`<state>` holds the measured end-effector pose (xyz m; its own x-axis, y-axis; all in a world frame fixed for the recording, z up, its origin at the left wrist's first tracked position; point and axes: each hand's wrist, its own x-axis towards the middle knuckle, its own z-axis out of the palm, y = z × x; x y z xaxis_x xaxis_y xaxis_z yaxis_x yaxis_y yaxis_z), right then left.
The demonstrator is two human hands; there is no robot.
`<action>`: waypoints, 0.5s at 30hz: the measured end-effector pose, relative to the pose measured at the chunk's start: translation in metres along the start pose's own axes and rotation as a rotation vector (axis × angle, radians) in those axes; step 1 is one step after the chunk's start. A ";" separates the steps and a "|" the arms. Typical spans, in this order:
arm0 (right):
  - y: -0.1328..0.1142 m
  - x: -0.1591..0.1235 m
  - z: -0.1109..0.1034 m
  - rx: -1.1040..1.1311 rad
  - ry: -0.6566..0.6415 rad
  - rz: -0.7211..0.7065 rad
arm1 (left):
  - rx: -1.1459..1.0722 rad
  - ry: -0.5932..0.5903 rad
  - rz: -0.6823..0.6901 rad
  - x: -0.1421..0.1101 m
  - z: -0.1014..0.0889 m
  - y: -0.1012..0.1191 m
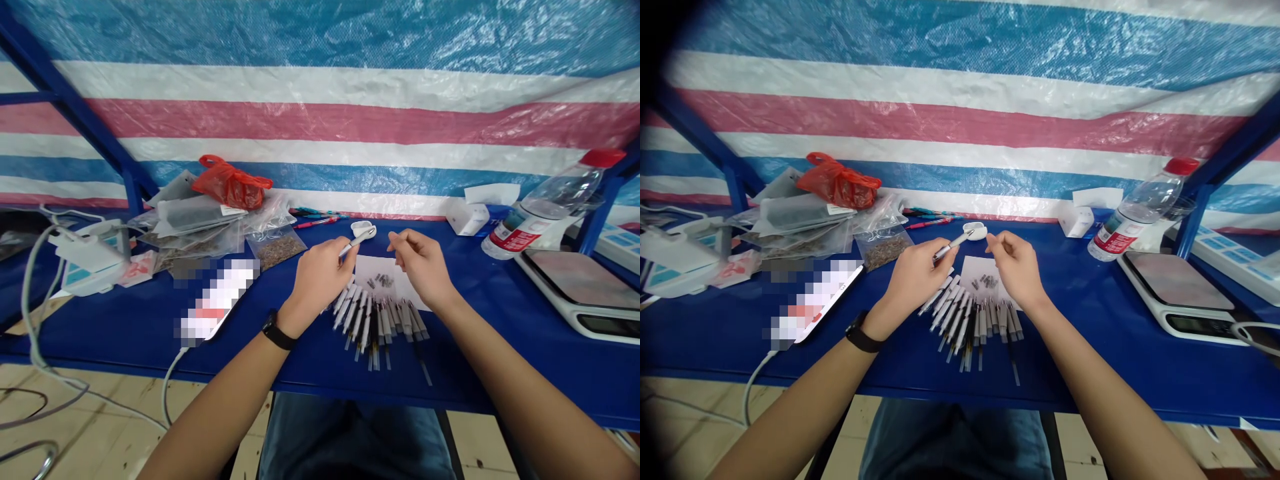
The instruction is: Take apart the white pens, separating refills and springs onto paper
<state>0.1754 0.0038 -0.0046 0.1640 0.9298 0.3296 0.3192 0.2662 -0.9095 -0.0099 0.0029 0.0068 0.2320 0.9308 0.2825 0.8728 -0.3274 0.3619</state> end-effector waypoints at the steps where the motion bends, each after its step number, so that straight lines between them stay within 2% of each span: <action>1: 0.000 0.000 -0.001 -0.013 0.015 -0.013 | 0.043 -0.004 -0.023 0.001 -0.002 -0.002; 4: 0.001 0.000 -0.002 -0.057 0.030 -0.031 | 0.203 -0.048 -0.142 0.004 -0.008 -0.010; 7: 0.002 -0.001 -0.001 -0.085 0.035 -0.060 | 0.301 -0.153 -0.241 0.008 -0.013 -0.020; 11: 0.000 -0.001 0.000 -0.090 0.057 -0.106 | 0.335 -0.243 -0.263 0.008 -0.014 -0.026; 15: -0.006 0.000 -0.005 -0.075 0.106 -0.137 | 0.335 -0.281 -0.269 0.007 -0.012 -0.026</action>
<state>0.1785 0.0005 0.0024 0.2104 0.8532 0.4773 0.4129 0.3650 -0.8344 -0.0362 0.0160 0.0103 0.0463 0.9978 -0.0478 0.9966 -0.0429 0.0710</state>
